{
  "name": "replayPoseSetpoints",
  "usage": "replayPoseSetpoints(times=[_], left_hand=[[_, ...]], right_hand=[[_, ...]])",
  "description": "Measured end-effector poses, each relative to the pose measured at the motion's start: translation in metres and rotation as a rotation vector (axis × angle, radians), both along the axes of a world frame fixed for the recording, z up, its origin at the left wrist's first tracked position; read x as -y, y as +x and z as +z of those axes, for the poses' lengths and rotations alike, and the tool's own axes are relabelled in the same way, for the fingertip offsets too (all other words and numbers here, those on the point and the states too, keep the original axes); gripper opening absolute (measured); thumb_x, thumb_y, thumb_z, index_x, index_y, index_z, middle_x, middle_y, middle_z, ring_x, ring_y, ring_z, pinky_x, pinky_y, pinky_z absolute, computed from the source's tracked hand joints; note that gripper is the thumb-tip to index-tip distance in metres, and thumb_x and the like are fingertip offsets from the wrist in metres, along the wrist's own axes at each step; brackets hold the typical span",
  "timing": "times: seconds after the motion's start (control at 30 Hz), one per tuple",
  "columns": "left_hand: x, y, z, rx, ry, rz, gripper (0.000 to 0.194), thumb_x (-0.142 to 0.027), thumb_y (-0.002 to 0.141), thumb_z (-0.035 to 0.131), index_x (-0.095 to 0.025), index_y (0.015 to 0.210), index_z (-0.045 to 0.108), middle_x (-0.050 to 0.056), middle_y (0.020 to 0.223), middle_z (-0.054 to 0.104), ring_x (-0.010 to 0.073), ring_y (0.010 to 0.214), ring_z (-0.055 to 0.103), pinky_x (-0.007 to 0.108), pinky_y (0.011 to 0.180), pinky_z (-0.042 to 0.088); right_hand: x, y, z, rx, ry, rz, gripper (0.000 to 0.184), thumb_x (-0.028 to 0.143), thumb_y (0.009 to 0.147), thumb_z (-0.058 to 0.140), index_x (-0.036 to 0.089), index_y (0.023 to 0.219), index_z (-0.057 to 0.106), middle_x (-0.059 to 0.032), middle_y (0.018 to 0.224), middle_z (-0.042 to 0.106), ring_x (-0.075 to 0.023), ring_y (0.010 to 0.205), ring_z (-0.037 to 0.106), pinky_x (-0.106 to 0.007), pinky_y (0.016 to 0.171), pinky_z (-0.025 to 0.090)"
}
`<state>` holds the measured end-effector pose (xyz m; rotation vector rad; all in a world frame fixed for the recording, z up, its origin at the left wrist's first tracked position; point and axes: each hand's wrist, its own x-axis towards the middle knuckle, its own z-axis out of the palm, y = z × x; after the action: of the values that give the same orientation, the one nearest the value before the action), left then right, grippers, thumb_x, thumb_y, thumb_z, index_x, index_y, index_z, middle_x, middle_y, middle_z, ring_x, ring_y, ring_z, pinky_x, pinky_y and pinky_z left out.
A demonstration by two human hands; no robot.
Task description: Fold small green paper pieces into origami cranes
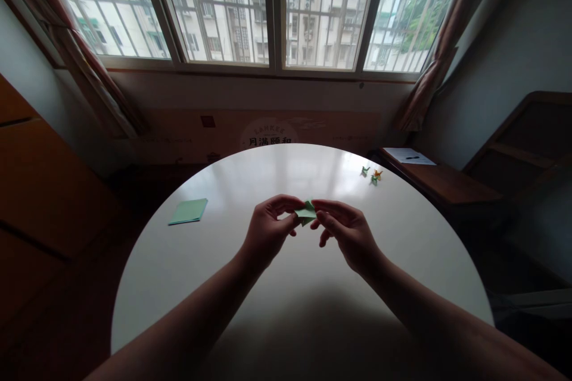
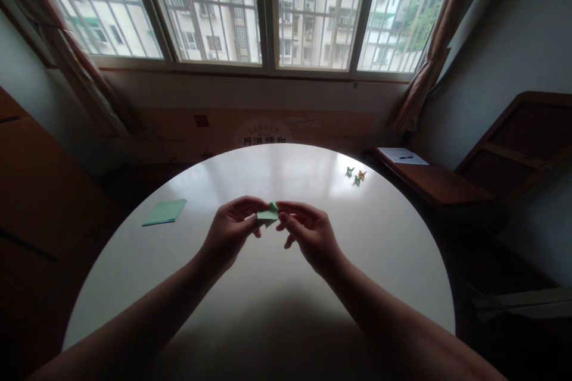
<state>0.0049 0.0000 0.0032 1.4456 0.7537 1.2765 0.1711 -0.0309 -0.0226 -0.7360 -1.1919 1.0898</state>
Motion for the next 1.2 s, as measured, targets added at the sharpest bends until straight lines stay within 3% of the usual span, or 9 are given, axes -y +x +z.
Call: replayPoseSetpoints(times=[0.47,0.73,1.2], left_hand=[[0.0010,0.0007,-0.0010,-0.044,0.047,0.039,0.019,-0.019,0.071,0.078,-0.015,0.089,0.071,0.005,0.082,0.072,0.0188,0.075,0.066,0.020,0.045,0.050],[0.0015,0.0004,-0.0014,-0.050,0.011,0.054,0.025,-0.032,0.077,0.077,-0.014,0.094,0.074,0.008,0.085,0.076,0.0217,0.076,0.070,0.022,0.047,0.051],[0.0034,0.0015,-0.0060,-0.144,0.002,0.074,0.034,-0.036,0.078,0.077,-0.015,0.104,0.077,0.009,0.090,0.076,0.0195,0.073,0.067,0.022,0.047,0.051]], right_hand=[[0.0015,0.0000,0.0014,0.102,0.040,-0.006,0.021,0.031,0.080,0.078,0.023,0.099,0.077,-0.0072,0.089,0.075,-0.0197,0.076,0.069,-0.021,0.044,0.054],[0.0031,-0.0020,0.0020,0.127,0.035,-0.028,0.022,0.032,0.079,0.078,0.022,0.099,0.077,-0.0070,0.086,0.075,-0.0212,0.075,0.069,-0.024,0.043,0.054],[0.0024,-0.0047,-0.0019,0.122,0.032,-0.079,0.019,0.031,0.077,0.080,0.022,0.094,0.077,-0.0064,0.088,0.075,-0.0196,0.073,0.067,-0.024,0.043,0.054]])
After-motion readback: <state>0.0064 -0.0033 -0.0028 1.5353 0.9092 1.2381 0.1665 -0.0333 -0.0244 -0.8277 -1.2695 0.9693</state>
